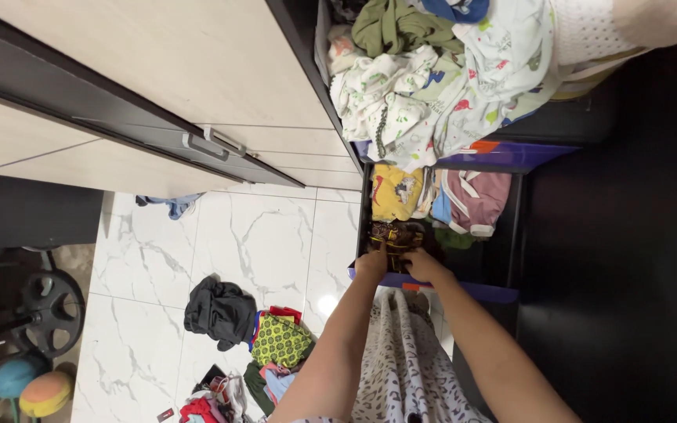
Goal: Folding various pieces of clothing and placing them into a storage drawer.
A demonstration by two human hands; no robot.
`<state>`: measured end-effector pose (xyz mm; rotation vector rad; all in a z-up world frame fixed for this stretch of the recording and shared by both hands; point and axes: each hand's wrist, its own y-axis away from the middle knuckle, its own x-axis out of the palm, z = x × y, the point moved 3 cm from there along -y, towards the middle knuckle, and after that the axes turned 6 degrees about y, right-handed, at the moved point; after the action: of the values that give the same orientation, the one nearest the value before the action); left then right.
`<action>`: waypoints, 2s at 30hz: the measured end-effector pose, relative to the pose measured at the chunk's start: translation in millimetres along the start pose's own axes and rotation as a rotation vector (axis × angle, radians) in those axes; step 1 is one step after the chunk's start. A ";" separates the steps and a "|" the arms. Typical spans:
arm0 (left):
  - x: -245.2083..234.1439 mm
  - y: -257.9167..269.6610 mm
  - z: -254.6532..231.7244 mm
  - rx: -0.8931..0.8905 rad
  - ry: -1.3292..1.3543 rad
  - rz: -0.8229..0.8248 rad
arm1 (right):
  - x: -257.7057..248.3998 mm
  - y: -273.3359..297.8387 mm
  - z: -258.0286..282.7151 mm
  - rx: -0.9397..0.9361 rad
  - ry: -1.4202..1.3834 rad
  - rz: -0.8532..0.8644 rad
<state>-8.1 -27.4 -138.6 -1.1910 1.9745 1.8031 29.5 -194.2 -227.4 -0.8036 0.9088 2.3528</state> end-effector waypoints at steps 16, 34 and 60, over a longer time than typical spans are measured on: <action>-238.6 91.8 -78.4 0.198 -0.102 -0.184 | -289.3 21.3 181.8 -0.033 0.154 -0.064; -484.7 159.0 -152.0 0.577 -0.005 -0.734 | -605.6 28.5 291.8 -0.114 0.369 -0.828; -533.5 276.3 -218.1 1.290 1.743 -0.436 | -656.7 223.4 393.1 -0.702 -0.482 -1.005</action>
<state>229.1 -27.3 454.8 -2.2767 2.1041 -1.2773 220.4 -207.5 546.6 -0.6444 -0.4927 1.7378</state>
